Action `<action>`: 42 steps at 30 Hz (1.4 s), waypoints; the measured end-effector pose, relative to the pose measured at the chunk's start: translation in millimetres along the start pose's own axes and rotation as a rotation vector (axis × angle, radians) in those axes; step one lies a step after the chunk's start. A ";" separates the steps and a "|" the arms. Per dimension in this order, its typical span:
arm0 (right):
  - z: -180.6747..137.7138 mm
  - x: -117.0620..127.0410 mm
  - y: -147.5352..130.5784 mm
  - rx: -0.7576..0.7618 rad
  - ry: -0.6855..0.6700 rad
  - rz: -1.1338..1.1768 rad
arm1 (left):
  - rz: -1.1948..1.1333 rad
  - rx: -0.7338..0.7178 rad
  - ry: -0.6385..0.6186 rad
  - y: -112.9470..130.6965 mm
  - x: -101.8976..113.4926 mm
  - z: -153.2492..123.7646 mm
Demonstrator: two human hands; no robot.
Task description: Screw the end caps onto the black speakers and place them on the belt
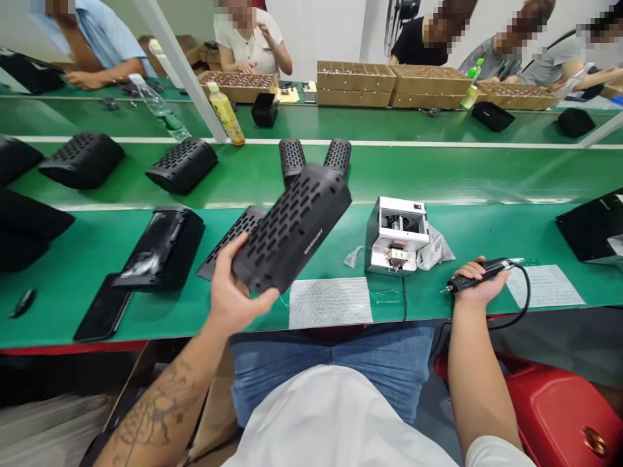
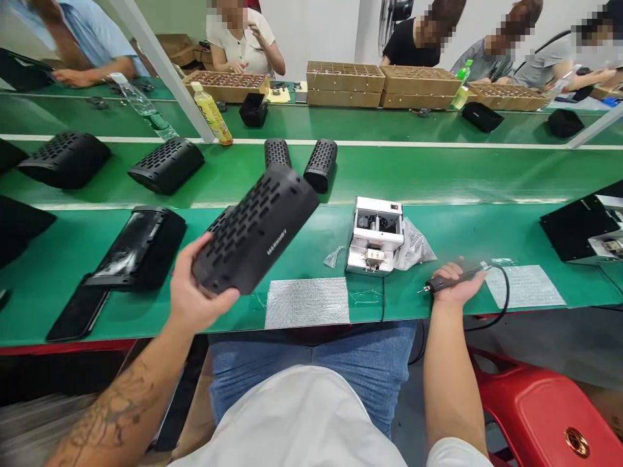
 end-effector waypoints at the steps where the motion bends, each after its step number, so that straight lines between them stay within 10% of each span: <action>1: -2.4 -2.2 3.7 0.002 0.001 0.014 | 0.047 0.032 0.020 2.4 6.9 -28.5; 7: -17.9 -18.3 24.2 -0.011 0.043 0.046 | 0.223 0.126 -0.069 -13.9 -9.6 -107.4; 20: -33.0 -29.9 41.2 0.020 0.131 0.053 | 0.341 0.217 0.042 -61.6 -34.7 -80.7; 42: -47.5 -42.8 61.5 -0.013 0.156 0.359 | 0.455 0.357 -0.015 -50.3 -31.9 -68.2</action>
Point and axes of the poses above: each hand's wrist, its own z-axis towards the middle knuckle, its own x-axis out of the back of the hand, y = z × x, the point moved 5 cm from there along z, towards the middle knuckle, and after that the axes turned 1 degree about -y, right-handed, at the moved point
